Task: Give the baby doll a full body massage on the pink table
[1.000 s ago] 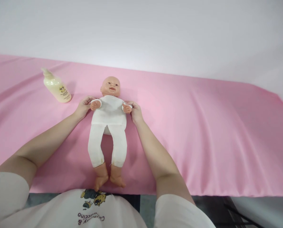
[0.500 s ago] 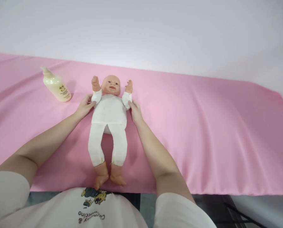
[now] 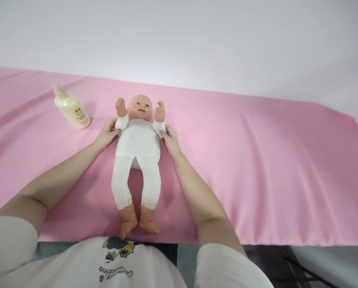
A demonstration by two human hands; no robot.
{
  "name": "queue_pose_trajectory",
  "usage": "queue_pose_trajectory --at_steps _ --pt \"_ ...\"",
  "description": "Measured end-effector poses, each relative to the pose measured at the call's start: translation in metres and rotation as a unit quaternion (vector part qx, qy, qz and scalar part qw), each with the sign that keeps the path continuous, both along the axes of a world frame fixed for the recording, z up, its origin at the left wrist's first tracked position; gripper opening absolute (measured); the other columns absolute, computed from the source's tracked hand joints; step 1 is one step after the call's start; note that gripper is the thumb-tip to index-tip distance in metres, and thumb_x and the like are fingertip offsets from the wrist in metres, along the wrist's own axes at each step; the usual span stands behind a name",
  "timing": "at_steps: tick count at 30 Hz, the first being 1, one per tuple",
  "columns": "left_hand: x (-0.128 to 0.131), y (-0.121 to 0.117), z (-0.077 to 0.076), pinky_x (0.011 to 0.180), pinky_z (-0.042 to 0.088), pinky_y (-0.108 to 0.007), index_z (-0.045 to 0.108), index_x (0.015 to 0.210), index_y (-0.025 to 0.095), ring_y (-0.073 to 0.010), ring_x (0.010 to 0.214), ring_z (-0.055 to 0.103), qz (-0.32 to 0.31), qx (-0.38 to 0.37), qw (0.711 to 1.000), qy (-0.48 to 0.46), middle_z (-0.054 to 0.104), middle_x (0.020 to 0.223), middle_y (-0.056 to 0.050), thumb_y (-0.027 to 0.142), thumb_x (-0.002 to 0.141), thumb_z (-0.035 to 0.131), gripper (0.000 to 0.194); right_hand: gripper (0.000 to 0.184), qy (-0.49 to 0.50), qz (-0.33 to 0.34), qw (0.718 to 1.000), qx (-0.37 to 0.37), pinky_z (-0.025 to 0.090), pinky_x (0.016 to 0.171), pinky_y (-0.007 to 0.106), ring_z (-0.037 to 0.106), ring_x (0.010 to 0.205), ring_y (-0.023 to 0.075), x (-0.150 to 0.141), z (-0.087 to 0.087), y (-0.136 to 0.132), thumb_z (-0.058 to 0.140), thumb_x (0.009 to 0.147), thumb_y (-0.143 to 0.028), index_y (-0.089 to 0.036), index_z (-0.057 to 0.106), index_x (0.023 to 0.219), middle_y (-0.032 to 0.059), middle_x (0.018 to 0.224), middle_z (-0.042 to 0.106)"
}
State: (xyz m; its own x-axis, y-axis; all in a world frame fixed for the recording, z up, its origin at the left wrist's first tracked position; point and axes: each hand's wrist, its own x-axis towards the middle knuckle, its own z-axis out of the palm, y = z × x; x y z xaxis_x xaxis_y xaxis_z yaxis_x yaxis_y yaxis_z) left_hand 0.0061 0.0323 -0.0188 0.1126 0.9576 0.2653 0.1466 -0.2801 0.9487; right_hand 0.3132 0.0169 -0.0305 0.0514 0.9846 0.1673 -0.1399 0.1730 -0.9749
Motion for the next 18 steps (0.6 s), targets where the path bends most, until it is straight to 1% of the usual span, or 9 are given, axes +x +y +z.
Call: queue_pose_trajectory --at_steps 3,5,7,9,11,15,18 --pt "0.0020 -0.0032 0.0025 0.101 0.053 -0.041 0.069 0.112 0.020 -0.0270 0.114 0.068 -0.037 -0.007 0.997 -0.062 0.074 0.119 -0.007 0.024 0.068 0.073 0.045 0.021 0.038 -0.005 0.999 -0.015 0.056 0.091 0.036 0.066 0.091 0.0205 -0.0008 0.0022 0.0005 0.074 0.066 -0.028 -0.026 0.068 0.086 -0.0016 0.092 0.073" --pt "0.0029 -0.0051 0.0039 0.101 0.054 -0.041 0.070 0.102 0.021 -0.0258 0.113 0.069 -0.068 -0.021 0.993 -0.096 0.075 0.119 -0.007 0.022 0.066 0.075 0.036 0.011 0.059 0.000 0.998 -0.029 0.056 0.092 0.036 0.068 0.095 0.0200 -0.0006 0.0038 -0.0007 0.069 0.064 -0.021 -0.025 0.066 0.075 -0.0009 0.096 0.074" --pt "0.0030 -0.0059 0.0047 0.102 0.054 -0.041 0.070 0.092 0.021 -0.0255 0.114 0.069 -0.087 -0.030 0.989 -0.114 0.075 0.119 -0.007 0.021 0.064 0.076 0.029 0.008 0.071 0.004 0.997 -0.043 0.056 0.097 0.036 0.069 0.099 0.0193 0.0001 0.0055 -0.0025 0.065 0.063 -0.016 -0.023 0.063 0.066 -0.0004 0.101 0.075" --pt "0.0028 -0.0059 0.0051 0.102 0.054 -0.042 0.069 0.086 0.021 -0.0259 0.115 0.069 -0.087 -0.030 0.989 -0.116 0.076 0.117 -0.007 0.021 0.062 0.078 0.026 0.010 0.070 -0.002 0.996 -0.048 0.055 0.100 0.036 0.070 0.101 0.0188 0.0009 0.0067 -0.0036 0.064 0.064 -0.013 -0.023 0.061 0.063 0.0001 0.100 0.075" --pt "0.0028 -0.0062 0.0055 0.101 0.055 -0.042 0.069 0.086 0.021 -0.0259 0.113 0.069 -0.082 -0.027 0.990 -0.112 0.076 0.116 -0.007 0.022 0.061 0.078 0.026 0.010 0.070 -0.002 0.996 -0.052 0.055 0.100 0.037 0.070 0.103 0.0195 0.0016 0.0066 -0.0032 0.064 0.064 -0.013 -0.023 0.061 0.064 0.0004 0.100 0.075" --pt "0.0039 -0.0069 0.0056 0.094 0.055 -0.037 0.070 0.100 0.021 -0.0240 0.108 0.070 -0.065 -0.016 0.994 -0.083 0.076 0.115 -0.006 0.025 0.069 0.075 0.032 0.010 0.076 -0.010 0.995 -0.060 0.057 0.097 0.038 0.070 0.099 0.0210 0.0001 0.0023 0.0009 0.070 0.065 -0.023 -0.025 0.067 0.074 0.0005 0.098 0.076" --pt "0.0045 -0.0038 0.0015 0.089 0.054 -0.033 0.065 0.111 0.021 -0.0227 0.106 0.070 -0.034 0.008 0.998 -0.057 0.075 0.113 -0.006 0.027 0.071 0.074 0.042 0.023 0.062 -0.020 0.998 -0.005 0.055 0.103 0.038 0.069 0.105 0.0215 -0.0029 -0.0031 0.0034 0.075 0.071 -0.036 -0.026 0.069 0.091 0.0012 0.104 0.076"
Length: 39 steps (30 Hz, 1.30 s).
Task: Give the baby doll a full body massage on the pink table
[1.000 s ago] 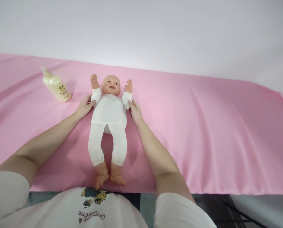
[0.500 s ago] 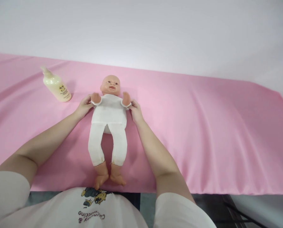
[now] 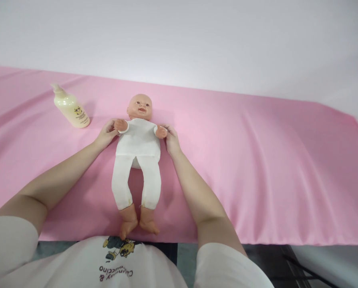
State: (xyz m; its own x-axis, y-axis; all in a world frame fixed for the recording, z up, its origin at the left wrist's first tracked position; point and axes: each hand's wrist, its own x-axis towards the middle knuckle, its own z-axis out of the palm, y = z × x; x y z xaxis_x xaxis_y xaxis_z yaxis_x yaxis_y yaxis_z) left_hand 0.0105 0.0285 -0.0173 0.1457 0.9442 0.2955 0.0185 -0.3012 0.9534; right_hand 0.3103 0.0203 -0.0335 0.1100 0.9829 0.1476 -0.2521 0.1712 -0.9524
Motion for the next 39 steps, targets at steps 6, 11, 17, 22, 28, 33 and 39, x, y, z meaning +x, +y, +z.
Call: queue_pose_trajectory --at_steps 6,11,17,22,28,33,39 --pt "-0.002 0.006 -0.011 0.079 0.051 -0.029 0.047 0.124 0.024 -0.0180 0.090 0.069 0.040 0.040 0.998 0.033 0.072 0.106 -0.004 0.032 0.081 0.071 0.050 0.050 -0.112 -0.011 0.993 0.046 0.050 0.114 0.045 0.064 0.120 0.0251 0.002 -0.013 0.004 0.070 0.085 -0.063 -0.028 0.058 0.119 0.0044 0.122 0.070" --pt "-0.004 0.002 -0.009 0.082 0.052 -0.033 0.048 0.126 0.022 -0.0191 0.090 0.068 0.085 0.034 0.988 0.121 0.072 0.109 -0.005 0.033 0.091 0.063 0.040 0.059 -0.166 -0.054 0.984 0.020 0.051 0.111 0.053 0.064 0.119 0.0294 0.008 -0.019 0.010 0.062 0.088 -0.074 -0.025 0.056 0.120 0.0099 0.124 0.068" --pt "-0.006 0.007 -0.014 0.099 0.052 -0.043 0.056 0.124 0.019 -0.0269 0.111 0.064 0.134 0.064 0.974 0.171 0.067 0.121 -0.013 0.033 0.091 0.063 0.036 0.059 -0.247 -0.051 0.967 0.046 0.044 0.121 0.058 0.064 0.125 0.0319 0.008 -0.010 0.001 0.055 0.094 -0.074 -0.024 0.066 0.121 0.0115 0.128 0.072" --pt "-0.009 0.011 -0.020 0.098 0.052 -0.041 0.043 0.133 0.022 -0.0241 0.108 0.063 0.147 0.076 0.977 0.131 0.058 0.131 -0.013 0.025 0.086 0.066 0.053 0.074 -0.273 -0.043 0.959 0.068 0.024 0.136 0.053 0.040 0.157 0.0273 0.005 -0.003 -0.005 0.050 0.097 -0.072 -0.028 0.046 0.158 0.0064 0.166 0.048" --pt "-0.008 0.007 -0.016 0.096 0.052 -0.040 0.050 0.132 0.022 -0.0241 0.105 0.061 0.137 0.086 0.973 0.163 0.060 0.129 -0.012 0.024 0.086 0.062 0.047 0.081 -0.302 -0.066 0.946 0.103 0.026 0.135 0.053 0.045 0.153 0.0287 0.004 0.000 -0.008 0.046 0.099 -0.071 -0.025 0.038 0.165 0.0120 0.158 0.056" --pt "-0.006 0.003 -0.010 0.108 0.048 -0.046 0.056 0.135 0.020 -0.0285 0.120 0.060 0.146 0.100 0.964 0.199 0.062 0.135 -0.013 0.024 0.087 0.059 0.048 0.073 -0.323 -0.100 0.936 0.101 0.045 0.123 0.054 0.061 0.135 0.0304 0.007 -0.004 -0.008 0.045 0.101 -0.067 -0.027 0.044 0.162 0.0128 0.143 0.066" --pt "-0.007 0.000 -0.005 0.119 0.040 -0.050 0.060 0.136 0.021 -0.0305 0.131 0.057 0.148 0.112 0.952 0.244 0.065 0.138 -0.012 0.024 0.088 0.056 0.049 0.073 -0.328 -0.098 0.936 0.087 0.050 0.117 0.054 0.061 0.133 0.0307 0.009 -0.008 -0.005 0.047 0.099 -0.069 -0.028 0.048 0.160 0.0128 0.153 0.058"
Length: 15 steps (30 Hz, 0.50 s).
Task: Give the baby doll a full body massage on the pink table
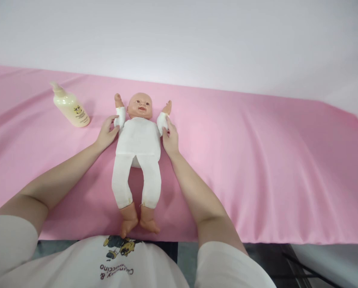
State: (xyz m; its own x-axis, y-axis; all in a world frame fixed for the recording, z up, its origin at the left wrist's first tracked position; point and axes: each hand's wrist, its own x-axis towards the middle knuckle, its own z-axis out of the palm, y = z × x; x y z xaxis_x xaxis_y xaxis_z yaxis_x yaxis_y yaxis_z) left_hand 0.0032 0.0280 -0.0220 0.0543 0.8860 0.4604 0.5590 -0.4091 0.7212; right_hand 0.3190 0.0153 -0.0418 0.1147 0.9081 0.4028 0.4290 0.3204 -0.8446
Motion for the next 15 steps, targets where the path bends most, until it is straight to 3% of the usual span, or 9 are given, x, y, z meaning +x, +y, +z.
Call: queue_pose_trajectory --at_steps 10,15 --pt "0.0043 -0.0065 0.0101 0.122 0.031 -0.058 0.065 0.144 0.026 -0.0345 0.131 0.054 0.088 -0.108 0.984 0.109 0.070 0.134 -0.011 0.037 0.098 0.050 0.049 0.085 0.018 0.016 0.997 -0.067 0.029 0.134 0.053 0.048 0.152 0.0303 0.0036 0.0037 0.0043 0.050 0.091 -0.081 -0.019 0.060 0.148 0.0139 0.160 0.055" --pt "0.0003 -0.0014 0.0053 0.114 0.038 -0.057 0.067 0.138 0.024 -0.0345 0.110 0.064 0.068 -0.099 0.991 0.062 0.074 0.095 -0.008 0.035 0.094 0.057 0.047 0.081 0.047 0.025 0.997 -0.063 0.030 0.134 0.052 0.049 0.152 0.0289 0.0047 -0.0001 0.0066 0.056 0.090 -0.079 -0.022 0.061 0.146 0.0129 0.160 0.055"
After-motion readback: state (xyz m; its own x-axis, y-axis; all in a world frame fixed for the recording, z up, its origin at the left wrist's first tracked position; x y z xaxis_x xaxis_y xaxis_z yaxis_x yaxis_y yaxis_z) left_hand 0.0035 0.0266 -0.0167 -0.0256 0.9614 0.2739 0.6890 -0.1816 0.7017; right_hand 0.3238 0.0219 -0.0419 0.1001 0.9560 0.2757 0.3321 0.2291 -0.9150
